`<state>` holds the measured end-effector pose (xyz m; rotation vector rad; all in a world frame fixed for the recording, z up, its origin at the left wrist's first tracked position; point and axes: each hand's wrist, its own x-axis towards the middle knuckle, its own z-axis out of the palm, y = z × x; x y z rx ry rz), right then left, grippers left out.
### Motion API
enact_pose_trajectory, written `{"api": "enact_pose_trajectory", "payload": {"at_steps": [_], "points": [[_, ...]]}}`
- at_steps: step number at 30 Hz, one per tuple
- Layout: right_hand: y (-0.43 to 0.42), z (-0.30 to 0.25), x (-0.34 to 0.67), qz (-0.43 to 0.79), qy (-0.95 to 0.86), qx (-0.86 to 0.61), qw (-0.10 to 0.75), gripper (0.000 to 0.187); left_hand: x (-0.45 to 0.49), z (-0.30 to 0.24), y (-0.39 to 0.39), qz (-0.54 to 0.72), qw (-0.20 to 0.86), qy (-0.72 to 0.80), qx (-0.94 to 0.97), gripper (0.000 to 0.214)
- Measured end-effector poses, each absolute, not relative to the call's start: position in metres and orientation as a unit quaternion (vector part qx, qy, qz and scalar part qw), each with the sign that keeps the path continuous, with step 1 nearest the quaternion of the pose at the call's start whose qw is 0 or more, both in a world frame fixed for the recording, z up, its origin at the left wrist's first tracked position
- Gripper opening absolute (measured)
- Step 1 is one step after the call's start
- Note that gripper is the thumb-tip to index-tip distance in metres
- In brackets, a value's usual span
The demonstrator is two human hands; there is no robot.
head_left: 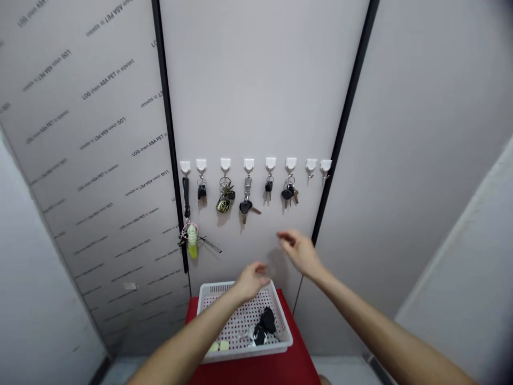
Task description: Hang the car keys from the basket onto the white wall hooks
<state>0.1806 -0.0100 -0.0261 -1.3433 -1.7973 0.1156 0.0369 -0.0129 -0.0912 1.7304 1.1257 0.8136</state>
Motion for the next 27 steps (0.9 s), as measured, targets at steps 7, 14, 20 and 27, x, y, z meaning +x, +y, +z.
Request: {"api": "enact_pose_trajectory", "payload": {"at_steps": [7,14,20,27], "points": [[-0.047,-0.131,0.148,0.06,-0.855,-0.514,-0.033,0.034,0.018,-0.171,-0.047,0.165,0.286,0.516,0.791,0.039],[-0.045,-0.138,0.146,0.057,-0.851,-0.522,-0.009,0.02,0.014,-0.176,-0.042,0.107,0.255,0.519,0.809,0.025],[-0.037,-0.118,0.152,0.152,-0.822,-0.526,0.155,0.03,0.004,-0.158,-0.03,0.211,0.386,0.526,0.728,0.021],[-0.032,-0.109,0.15,0.248,-0.782,-0.514,0.25,0.026,-0.004,-0.112,-0.02,0.348,0.542,0.464,0.608,0.013]]}}
